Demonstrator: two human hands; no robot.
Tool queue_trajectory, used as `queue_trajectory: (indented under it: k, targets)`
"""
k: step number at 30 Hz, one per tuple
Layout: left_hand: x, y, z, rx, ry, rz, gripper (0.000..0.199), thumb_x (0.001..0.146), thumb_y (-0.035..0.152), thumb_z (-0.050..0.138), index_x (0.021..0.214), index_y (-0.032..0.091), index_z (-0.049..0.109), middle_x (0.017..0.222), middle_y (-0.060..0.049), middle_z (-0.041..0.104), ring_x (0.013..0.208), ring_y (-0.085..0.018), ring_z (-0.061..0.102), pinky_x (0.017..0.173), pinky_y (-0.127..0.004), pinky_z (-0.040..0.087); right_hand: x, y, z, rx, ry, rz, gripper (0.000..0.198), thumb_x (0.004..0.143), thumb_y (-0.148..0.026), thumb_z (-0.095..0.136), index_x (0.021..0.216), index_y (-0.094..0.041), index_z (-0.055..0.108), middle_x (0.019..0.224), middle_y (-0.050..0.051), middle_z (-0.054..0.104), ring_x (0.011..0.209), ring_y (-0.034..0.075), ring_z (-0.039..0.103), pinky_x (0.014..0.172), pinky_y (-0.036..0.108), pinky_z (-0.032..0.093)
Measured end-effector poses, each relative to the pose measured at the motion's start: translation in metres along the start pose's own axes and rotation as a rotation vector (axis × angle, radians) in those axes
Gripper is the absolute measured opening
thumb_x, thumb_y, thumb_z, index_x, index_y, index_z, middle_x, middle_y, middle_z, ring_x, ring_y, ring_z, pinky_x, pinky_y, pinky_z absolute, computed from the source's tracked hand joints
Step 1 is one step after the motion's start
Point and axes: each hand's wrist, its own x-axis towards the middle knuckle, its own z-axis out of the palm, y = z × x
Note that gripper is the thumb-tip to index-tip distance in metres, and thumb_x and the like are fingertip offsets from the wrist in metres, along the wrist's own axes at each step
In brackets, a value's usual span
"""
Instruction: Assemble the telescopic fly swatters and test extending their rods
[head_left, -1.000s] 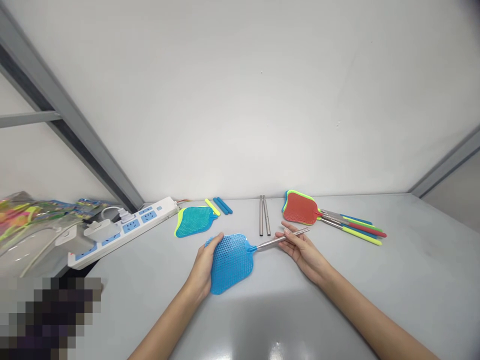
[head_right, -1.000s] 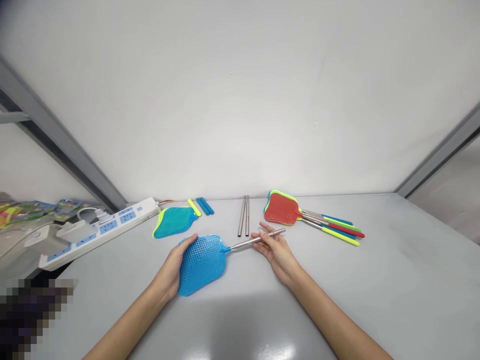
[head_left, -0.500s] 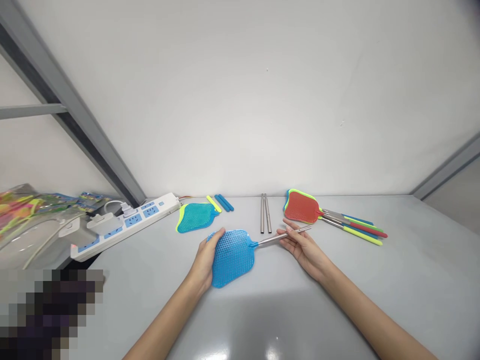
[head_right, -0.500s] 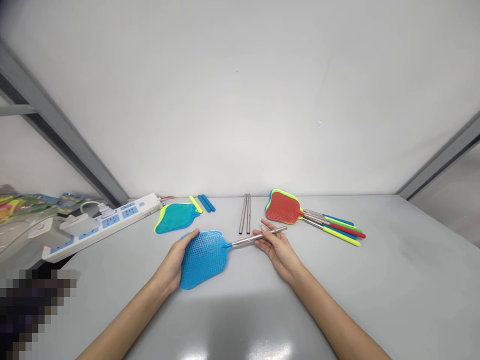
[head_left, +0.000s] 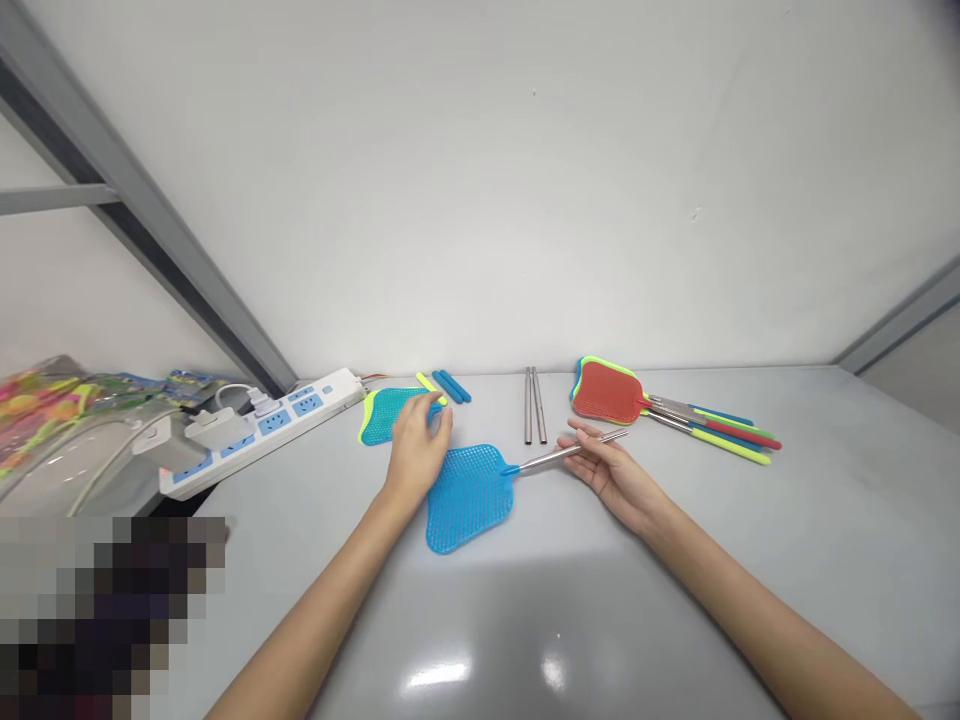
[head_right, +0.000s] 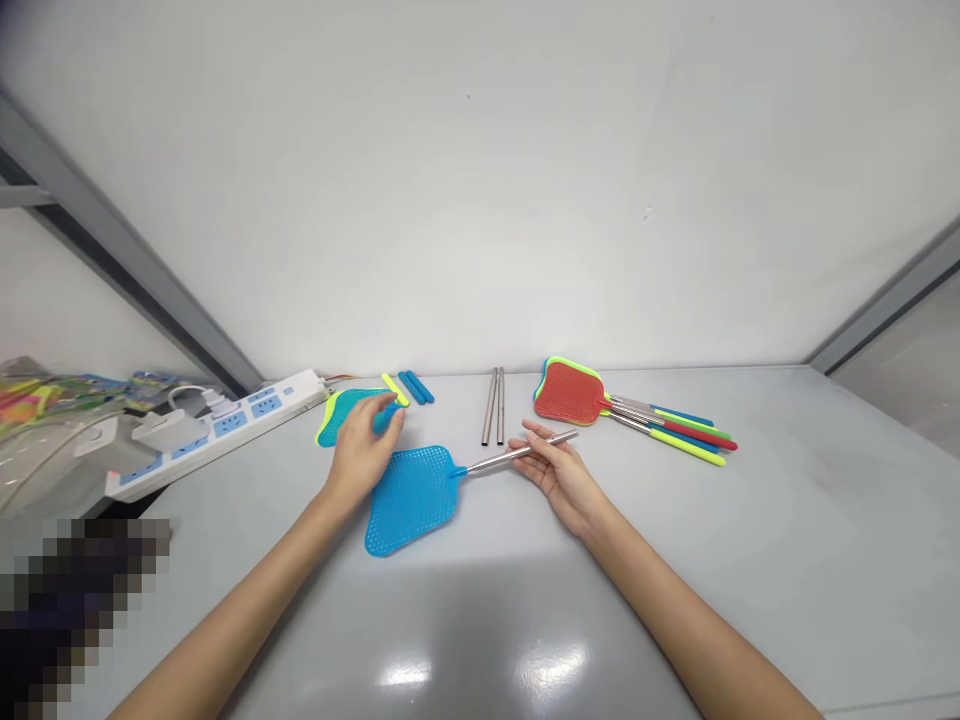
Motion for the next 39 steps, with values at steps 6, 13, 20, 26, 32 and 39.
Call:
queue_trajectory:
  k: [6,13,20,26,32,39]
  targets:
    - [0.053,-0.019,0.02,0.355,-0.399,0.291,0.051,0.07,0.001,0.034,0.116,0.022,0.045,0.127,-0.007,0.041,0.117,-0.022,0.032,0.093,-0.041,0.02,0.001,0.0,0.0,-0.014,-0.003,0.022,0.034,0.072,-0.024,0.059,0.104,-0.015,0.053,0.088,0.009,0.064,0.086,0.016,0.059,0.079,0.027,0.048]
    - [0.084,-0.04,0.022,0.385,-0.615,0.338,0.032,0.065,0.006,0.043,0.082,0.024,0.063,0.095,-0.004,0.063,0.097,-0.022,0.051,0.084,-0.034,0.03,0.0,0.0,0.0,-0.047,-0.016,0.029,0.035,0.072,-0.025,0.059,0.105,-0.015,0.053,0.088,0.009,0.064,0.089,0.018,0.058,0.082,0.029,0.047]
    - [0.098,-0.04,0.023,0.431,-0.643,0.436,0.027,0.065,0.007,0.042,0.077,0.02,0.062,0.078,-0.005,0.062,0.08,-0.02,0.05,0.075,-0.028,0.033,0.001,0.001,0.0,-0.034,-0.006,0.019,0.031,0.073,-0.025,0.058,0.101,-0.014,0.054,0.088,0.009,0.064,0.09,0.018,0.057,0.083,0.029,0.046]
    - [0.091,-0.038,0.023,0.449,-0.682,0.574,0.038,0.059,-0.003,0.038,0.082,0.019,0.058,0.082,-0.004,0.056,0.076,-0.018,0.044,0.07,-0.028,0.032,0.001,0.002,0.001,-0.046,-0.005,0.031,0.033,0.074,-0.026,0.058,0.103,-0.013,0.052,0.09,0.01,0.063,0.09,0.017,0.057,0.083,0.029,0.045]
    - [0.087,-0.04,0.019,0.464,-0.661,0.646,0.035,0.065,-0.002,0.034,0.083,0.018,0.056,0.087,-0.006,0.053,0.079,-0.018,0.042,0.071,-0.029,0.031,0.001,0.002,0.001,-0.056,0.011,0.025,0.031,0.074,-0.027,0.057,0.101,-0.012,0.051,0.092,0.01,0.063,0.092,0.017,0.056,0.084,0.028,0.045]
    - [0.089,-0.047,0.013,0.477,-0.64,0.667,0.031,0.073,0.004,0.033,0.092,0.019,0.053,0.088,-0.005,0.053,0.078,-0.017,0.043,0.072,-0.029,0.031,0.0,0.003,0.002,-0.067,0.025,0.017,0.028,0.074,-0.026,0.057,0.097,-0.011,0.052,0.089,0.01,0.063,0.092,0.018,0.056,0.084,0.029,0.046]
